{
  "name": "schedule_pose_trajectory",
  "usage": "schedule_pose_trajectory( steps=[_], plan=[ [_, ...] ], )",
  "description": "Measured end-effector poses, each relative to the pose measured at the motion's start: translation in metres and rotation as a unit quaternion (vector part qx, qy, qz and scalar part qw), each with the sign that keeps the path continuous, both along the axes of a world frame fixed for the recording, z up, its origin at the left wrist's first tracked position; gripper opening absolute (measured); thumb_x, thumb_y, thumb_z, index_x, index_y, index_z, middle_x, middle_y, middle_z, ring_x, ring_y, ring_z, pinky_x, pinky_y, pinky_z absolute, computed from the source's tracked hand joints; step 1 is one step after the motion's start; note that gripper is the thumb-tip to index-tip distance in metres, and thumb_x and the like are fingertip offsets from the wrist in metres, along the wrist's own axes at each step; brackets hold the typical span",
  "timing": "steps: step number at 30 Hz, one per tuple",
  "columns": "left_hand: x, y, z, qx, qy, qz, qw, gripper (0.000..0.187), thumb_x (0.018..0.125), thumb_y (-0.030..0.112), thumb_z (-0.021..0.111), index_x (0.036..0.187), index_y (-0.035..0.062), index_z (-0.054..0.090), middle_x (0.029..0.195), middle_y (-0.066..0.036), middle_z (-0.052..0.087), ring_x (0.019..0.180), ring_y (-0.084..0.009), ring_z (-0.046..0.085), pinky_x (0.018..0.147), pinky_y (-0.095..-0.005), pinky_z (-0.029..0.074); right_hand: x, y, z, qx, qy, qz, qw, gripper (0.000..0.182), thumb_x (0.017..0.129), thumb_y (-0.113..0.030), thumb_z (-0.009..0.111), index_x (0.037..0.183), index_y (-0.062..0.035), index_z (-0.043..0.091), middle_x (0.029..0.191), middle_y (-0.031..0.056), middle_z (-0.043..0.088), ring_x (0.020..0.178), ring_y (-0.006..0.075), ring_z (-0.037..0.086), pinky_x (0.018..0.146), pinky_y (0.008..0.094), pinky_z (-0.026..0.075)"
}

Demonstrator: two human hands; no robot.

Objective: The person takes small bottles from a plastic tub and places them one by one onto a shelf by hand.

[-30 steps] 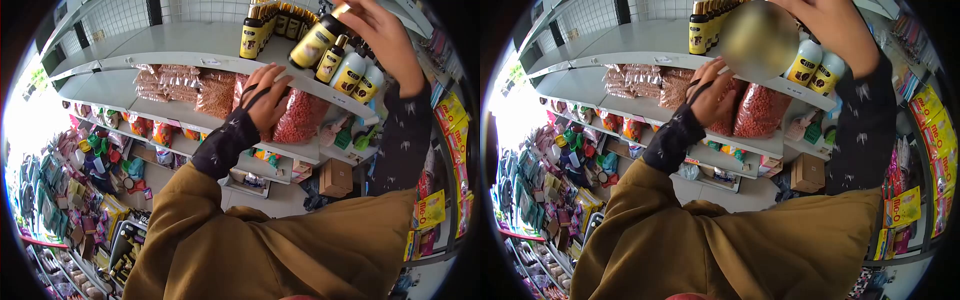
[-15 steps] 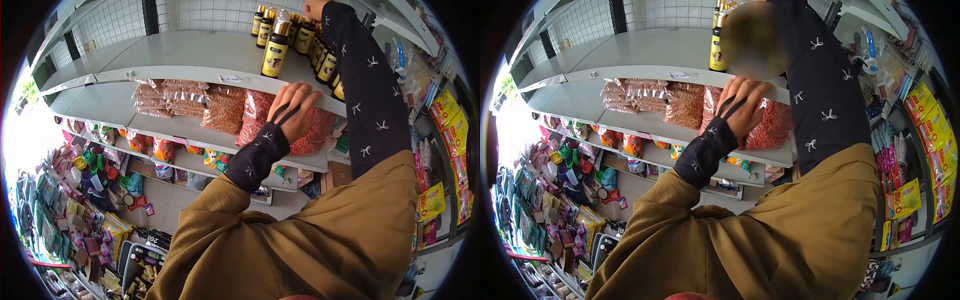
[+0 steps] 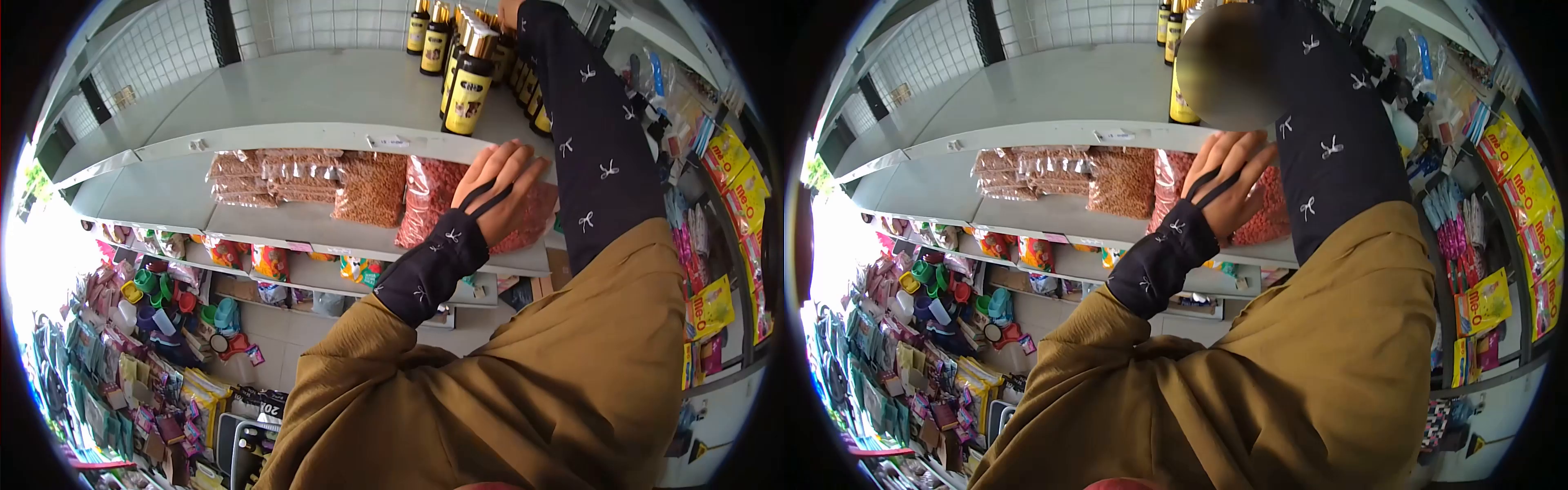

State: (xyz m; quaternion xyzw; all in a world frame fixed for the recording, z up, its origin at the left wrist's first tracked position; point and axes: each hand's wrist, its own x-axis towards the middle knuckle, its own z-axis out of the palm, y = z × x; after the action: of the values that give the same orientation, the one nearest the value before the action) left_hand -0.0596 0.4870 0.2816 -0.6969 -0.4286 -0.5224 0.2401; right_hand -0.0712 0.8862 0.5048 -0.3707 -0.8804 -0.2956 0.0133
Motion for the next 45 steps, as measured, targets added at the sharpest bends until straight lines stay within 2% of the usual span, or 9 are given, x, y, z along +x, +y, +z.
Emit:
schedule_pose_trajectory(
  steps=[1, 4, 12, 13, 16, 17, 28, 45],
  plan=[
    [0.001, -0.001, 0.0, -0.006, -0.003, -0.004, 1.0, 0.06, 0.065, 0.01, 0.067, 0.123, 0.0096, 0.053, 0.128, -0.011, 0.049, 0.125, -0.0294, 0.042, 0.104, -0.045, 0.034, -0.002, 0.003, 0.0, -0.01, -0.02, -0.019, 1.0, 0.015, 0.088, -0.015, 0.058, 0.096, -0.0036, 0.066, 0.088, 0.0135, 0.066, 0.077, 0.0271, 0.063, 0.072, 0.0388, 0.051],
    [-0.002, -0.002, 0.003, 0.01, 0.01, 0.008, 1.0, 0.045, 0.077, 0.023, 0.065, 0.118, 0.0083, 0.056, 0.12, -0.011, 0.053, 0.119, -0.0267, 0.047, 0.103, -0.0416, 0.036, -0.007, 0.008, 0.001, -0.029, -0.074, -0.065, 0.995, 0.019, 0.088, -0.018, 0.059, 0.097, -0.0034, 0.067, 0.09, 0.0136, 0.066, 0.077, 0.0287, 0.062, 0.073, 0.0407, 0.05],
    [-0.004, -0.001, 0.002, 0.008, 0.025, 0.016, 1.0, 0.044, 0.079, 0.023, 0.064, 0.119, 0.009, 0.057, 0.122, -0.01, 0.053, 0.121, -0.0261, 0.046, 0.103, -0.0408, 0.036, -0.02, 0.012, 0.011, -0.061, -0.207, -0.179, 0.96, 0.03, 0.085, -0.027, 0.062, 0.101, -0.0027, 0.069, 0.094, 0.0139, 0.067, 0.077, 0.0329, 0.06, 0.075, 0.0459, 0.048],
    [-0.004, 0.0, 0.002, 0.01, 0.025, 0.019, 0.999, 0.044, 0.079, 0.023, 0.064, 0.119, 0.009, 0.057, 0.122, -0.01, 0.053, 0.121, -0.0261, 0.046, 0.103, -0.0408, 0.036, -0.02, -0.001, 0.016, -0.058, -0.207, -0.177, 0.96, 0.03, 0.085, -0.027, 0.062, 0.101, -0.0027, 0.069, 0.094, 0.0139, 0.067, 0.077, 0.0329, 0.06, 0.075, 0.0459, 0.048],
    [-0.002, 0.002, -0.002, -0.011, 0.005, -0.008, 1.0, 0.064, 0.065, 0.012, 0.069, 0.127, 0.0123, 0.052, 0.13, -0.009, 0.048, 0.126, -0.0275, 0.041, 0.105, -0.0446, 0.033, -0.009, -0.053, 0.021, -0.141, -0.124, -0.128, 0.974, 0.029, 0.087, -0.028, 0.061, 0.102, -0.004, 0.069, 0.093, 0.0134, 0.067, 0.074, 0.0337, 0.059, 0.075, 0.0476, 0.048],
    [-0.001, 0.002, -0.002, -0.01, 0.003, -0.007, 1.0, 0.064, 0.065, 0.012, 0.069, 0.127, 0.0123, 0.052, 0.13, -0.009, 0.048, 0.126, -0.0275, 0.041, 0.105, -0.0446, 0.033, -0.004, -0.075, 0.019, -0.139, -0.126, -0.127, 0.974, 0.029, 0.087, -0.028, 0.061, 0.102, -0.004, 0.069, 0.093, 0.0134, 0.067, 0.074, 0.0337, 0.059, 0.075, 0.0476, 0.048],
    [0.002, 0.003, -0.005, 0.002, -0.02, -0.006, 1.0, 0.062, 0.067, 0.015, 0.069, 0.127, 0.0146, 0.052, 0.13, -0.008, 0.048, 0.126, -0.0268, 0.041, 0.106, -0.0441, 0.033, -0.015, -0.116, 0.014, -0.069, -0.163, -0.113, 0.978, 0.029, 0.086, -0.027, 0.062, 0.103, -0.0052, 0.069, 0.095, 0.0129, 0.067, 0.078, 0.0313, 0.06, 0.075, 0.0451, 0.048],
    [0.005, 0.001, -0.005, 0.008, -0.026, 0.009, 1.0, 0.059, 0.068, 0.012, 0.066, 0.126, 0.0147, 0.054, 0.128, -0.009, 0.049, 0.125, -0.0279, 0.043, 0.105, -0.0454, 0.034, -0.008, -0.118, 0.006, 0.021, -0.184, -0.096, 0.978, 0.029, 0.084, -0.026, 0.064, 0.105, -0.0071, 0.07, 0.098, 0.0121, 0.068, 0.084, 0.0276, 0.063, 0.076, 0.0411, 0.049]
  ],
)
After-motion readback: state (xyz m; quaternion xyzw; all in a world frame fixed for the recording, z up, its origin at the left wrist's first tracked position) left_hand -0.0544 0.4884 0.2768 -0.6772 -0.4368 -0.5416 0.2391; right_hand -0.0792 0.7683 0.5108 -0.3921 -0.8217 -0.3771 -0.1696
